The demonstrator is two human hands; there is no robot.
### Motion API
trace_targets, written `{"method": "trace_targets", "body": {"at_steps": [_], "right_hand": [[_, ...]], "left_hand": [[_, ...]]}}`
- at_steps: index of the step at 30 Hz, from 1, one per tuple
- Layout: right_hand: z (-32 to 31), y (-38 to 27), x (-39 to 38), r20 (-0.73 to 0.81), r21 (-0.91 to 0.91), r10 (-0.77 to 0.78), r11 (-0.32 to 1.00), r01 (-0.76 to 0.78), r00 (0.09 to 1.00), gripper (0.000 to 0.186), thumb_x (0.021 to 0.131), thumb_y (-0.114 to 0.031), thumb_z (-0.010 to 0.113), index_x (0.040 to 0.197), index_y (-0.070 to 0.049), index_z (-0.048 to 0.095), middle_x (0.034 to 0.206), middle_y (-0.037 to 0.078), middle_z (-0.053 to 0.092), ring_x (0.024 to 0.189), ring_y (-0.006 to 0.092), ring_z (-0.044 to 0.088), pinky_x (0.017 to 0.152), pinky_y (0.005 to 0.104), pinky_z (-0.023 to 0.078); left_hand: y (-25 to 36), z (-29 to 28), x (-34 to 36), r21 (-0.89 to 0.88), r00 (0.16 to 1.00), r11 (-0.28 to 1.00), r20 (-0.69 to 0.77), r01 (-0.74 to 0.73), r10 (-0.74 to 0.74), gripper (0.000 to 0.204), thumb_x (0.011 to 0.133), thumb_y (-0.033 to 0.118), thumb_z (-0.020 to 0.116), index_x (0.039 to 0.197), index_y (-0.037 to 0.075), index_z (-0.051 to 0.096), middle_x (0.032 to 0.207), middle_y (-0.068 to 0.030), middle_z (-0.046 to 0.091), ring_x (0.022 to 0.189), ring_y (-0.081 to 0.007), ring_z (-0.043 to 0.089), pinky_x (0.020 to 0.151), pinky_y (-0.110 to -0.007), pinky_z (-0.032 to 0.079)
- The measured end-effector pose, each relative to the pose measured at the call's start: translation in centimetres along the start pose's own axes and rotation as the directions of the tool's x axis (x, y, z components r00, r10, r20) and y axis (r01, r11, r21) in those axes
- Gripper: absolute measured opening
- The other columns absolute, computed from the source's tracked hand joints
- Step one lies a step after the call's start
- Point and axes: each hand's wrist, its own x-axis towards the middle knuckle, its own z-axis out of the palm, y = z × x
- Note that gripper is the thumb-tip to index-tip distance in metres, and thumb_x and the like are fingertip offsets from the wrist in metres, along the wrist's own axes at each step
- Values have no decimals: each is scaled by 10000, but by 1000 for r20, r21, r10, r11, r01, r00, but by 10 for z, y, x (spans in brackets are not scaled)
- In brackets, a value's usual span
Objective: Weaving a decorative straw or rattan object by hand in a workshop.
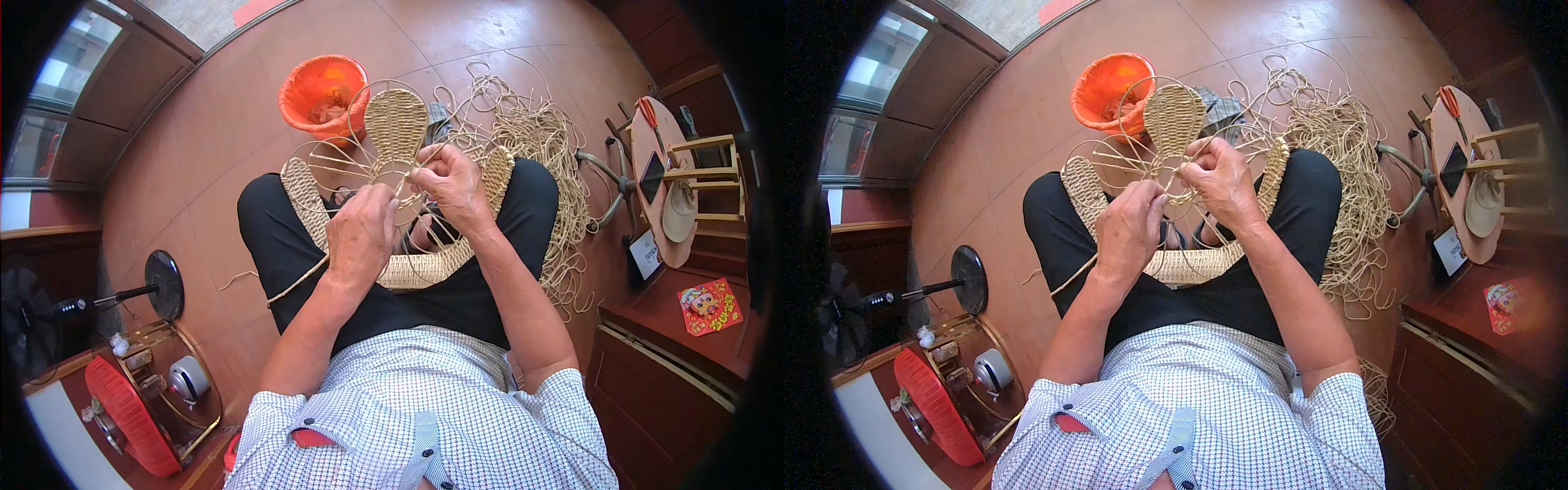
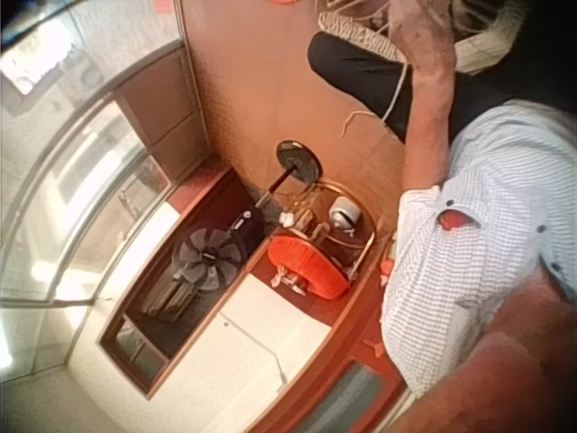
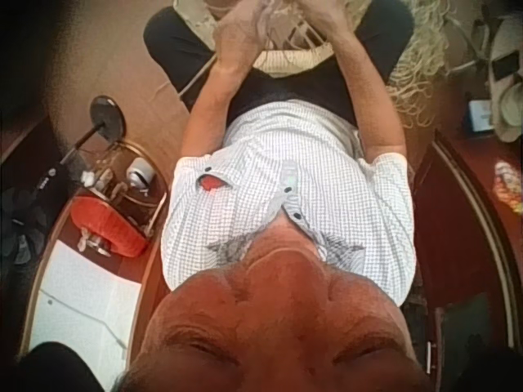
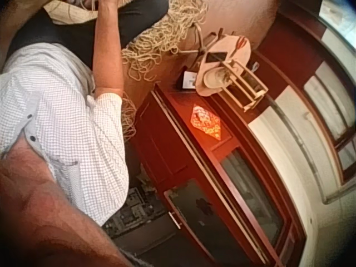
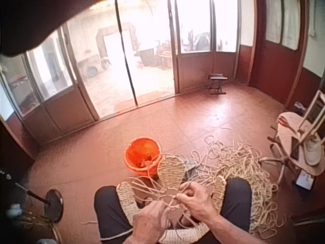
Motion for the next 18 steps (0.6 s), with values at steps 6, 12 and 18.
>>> {"method": "trace_targets", "body": {"at_steps": [6,12,18], "right_hand": [[0,5,0,9,37,-23,999,23,1000,268,914,-45,717,1147,45,619,829,67,738,732,99,694,680,257,544],[0,1,1,-36,-8,96,995,-96,995,244,919,-65,730,1124,31,638,851,61,743,721,96,690,660,242,535],[0,-3,7,57,108,202,972,-207,978,284,930,-156,818,1147,-61,662,897,15,740,740,59,682,608,189,489]], "left_hand": [[3,-9,40,260,918,890,-33,-375,396,106,952,182,730,1011,98,703,921,-69,649,928,-286,693,748,-404,557],[-2,-7,76,199,944,924,6,-325,331,98,941,219,739,978,128,744,950,-76,657,981,-299,686,824,-452,552],[-5,-6,81,256,946,911,79,-323,313,145,922,206,756,1035,115,763,969,-87,663,1031,-306,666,877,-467,530]]}}
